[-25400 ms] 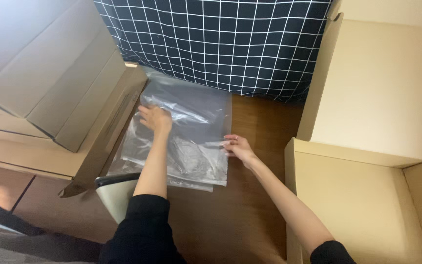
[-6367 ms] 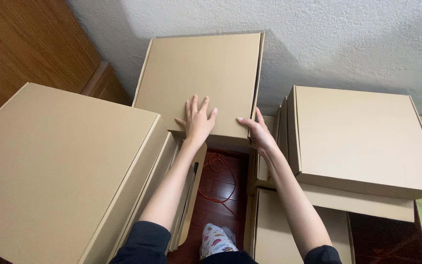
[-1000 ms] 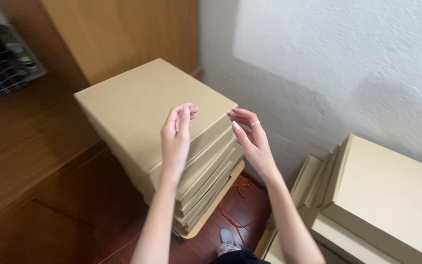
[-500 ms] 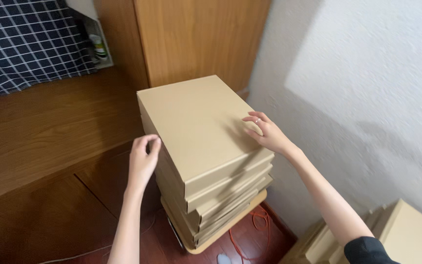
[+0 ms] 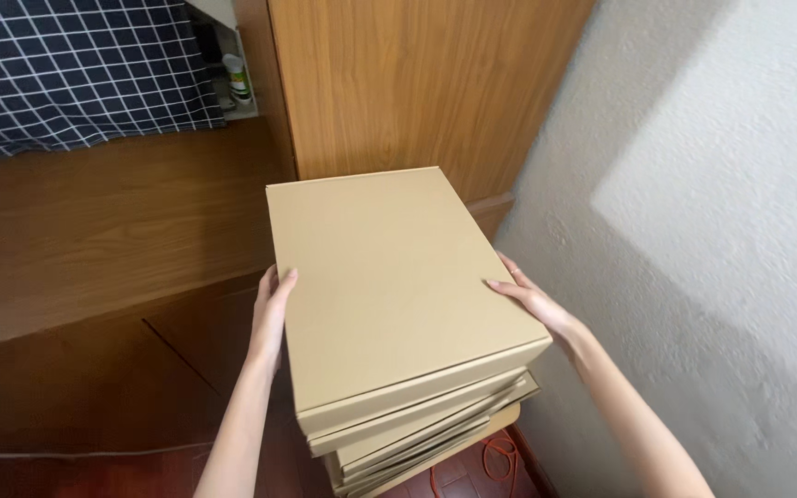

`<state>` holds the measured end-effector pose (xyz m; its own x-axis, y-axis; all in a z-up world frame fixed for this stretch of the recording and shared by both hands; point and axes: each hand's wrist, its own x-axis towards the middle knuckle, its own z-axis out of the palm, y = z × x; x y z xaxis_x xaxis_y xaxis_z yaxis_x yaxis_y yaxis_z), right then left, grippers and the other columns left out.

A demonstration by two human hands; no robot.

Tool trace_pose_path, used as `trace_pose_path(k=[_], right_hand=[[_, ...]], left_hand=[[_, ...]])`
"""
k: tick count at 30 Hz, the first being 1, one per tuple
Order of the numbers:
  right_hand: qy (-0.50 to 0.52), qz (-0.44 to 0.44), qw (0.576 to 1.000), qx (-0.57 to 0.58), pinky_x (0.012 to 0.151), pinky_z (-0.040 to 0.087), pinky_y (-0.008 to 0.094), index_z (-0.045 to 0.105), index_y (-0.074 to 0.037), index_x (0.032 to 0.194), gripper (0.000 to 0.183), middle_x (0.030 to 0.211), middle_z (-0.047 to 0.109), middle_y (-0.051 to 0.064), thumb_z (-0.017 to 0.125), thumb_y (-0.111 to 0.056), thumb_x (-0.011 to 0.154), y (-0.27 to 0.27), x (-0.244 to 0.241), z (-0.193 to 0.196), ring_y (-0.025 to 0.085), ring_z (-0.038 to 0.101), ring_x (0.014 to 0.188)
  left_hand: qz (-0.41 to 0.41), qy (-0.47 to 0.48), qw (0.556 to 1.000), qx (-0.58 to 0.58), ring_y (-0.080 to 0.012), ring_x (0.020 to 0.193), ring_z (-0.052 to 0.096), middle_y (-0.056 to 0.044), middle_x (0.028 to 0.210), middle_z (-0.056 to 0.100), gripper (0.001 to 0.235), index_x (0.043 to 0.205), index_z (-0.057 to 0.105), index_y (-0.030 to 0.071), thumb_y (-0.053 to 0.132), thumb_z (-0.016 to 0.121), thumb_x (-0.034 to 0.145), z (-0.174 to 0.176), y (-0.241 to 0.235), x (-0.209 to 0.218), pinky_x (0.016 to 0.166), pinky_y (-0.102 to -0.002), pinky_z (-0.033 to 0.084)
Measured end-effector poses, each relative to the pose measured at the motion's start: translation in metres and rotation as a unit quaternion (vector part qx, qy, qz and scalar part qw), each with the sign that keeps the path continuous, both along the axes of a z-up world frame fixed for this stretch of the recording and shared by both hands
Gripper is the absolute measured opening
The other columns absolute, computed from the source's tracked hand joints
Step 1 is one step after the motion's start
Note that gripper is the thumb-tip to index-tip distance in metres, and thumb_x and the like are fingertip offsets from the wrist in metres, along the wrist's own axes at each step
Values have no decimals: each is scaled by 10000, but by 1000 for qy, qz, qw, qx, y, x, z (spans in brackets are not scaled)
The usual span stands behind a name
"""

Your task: The person folds a gray shirt and places it on a hanger. They then handle a plastic bag and a cardboard box, placing the bag inside. Finally, they remove a pink garment from a plastic bag and place it on a hanger.

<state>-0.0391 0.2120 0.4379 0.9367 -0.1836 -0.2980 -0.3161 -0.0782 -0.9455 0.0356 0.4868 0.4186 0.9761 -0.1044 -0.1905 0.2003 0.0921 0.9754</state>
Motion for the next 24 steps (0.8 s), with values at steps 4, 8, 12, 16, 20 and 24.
trace_pose_path(k=[4,8,12,16,20,24], right_hand=[[71,-90,973,200,772,395,507,204,-181,1395,865,1324,302,283,603,-447,675,-60,48,-97,396,452,1026],[35,-66,982,176,868,284,478,227,-148,1381,778,1356,260,249,547,-367,706,-34,35,-63,345,367,1112],[-28,-44,989,142,992,141,441,258,-106,1363,674,1398,206,207,476,-264,746,7,14,-22,281,256,1224],[-66,-12,991,117,1074,45,418,278,-78,1351,610,1426,169,178,429,-194,772,78,-2,25,239,181,1298],[-44,10,991,123,1030,179,392,314,-82,1334,637,1418,216,169,492,-164,728,152,-7,39,255,252,1255],[-24,61,990,122,1001,254,387,351,-65,1327,632,1374,295,169,504,-189,726,226,-13,46,277,323,1211]], left_hand=[[39,0,997,-74,-382,1308,150,-266,1391,137,831,1362,118,-1,464,502,791,-7,-16,12,1057,-474,156],[38,10,994,-102,-355,1317,129,-232,1406,123,843,1374,113,42,489,497,771,-11,-11,13,1066,-461,139],[39,1,993,-108,-344,1316,158,-227,1394,156,815,1374,134,66,433,518,755,14,10,-1,1053,-471,172],[84,19,985,-148,-349,1284,232,-243,1370,212,832,1378,139,61,446,536,757,-37,77,14,1034,-449,219],[141,72,969,-188,-260,1141,400,-122,1270,402,719,1327,333,147,438,568,713,-40,154,-12,957,-379,335],[172,86,962,-192,-225,1014,463,-123,1174,482,617,1260,423,121,418,554,736,-57,249,-38,882,-339,389]])
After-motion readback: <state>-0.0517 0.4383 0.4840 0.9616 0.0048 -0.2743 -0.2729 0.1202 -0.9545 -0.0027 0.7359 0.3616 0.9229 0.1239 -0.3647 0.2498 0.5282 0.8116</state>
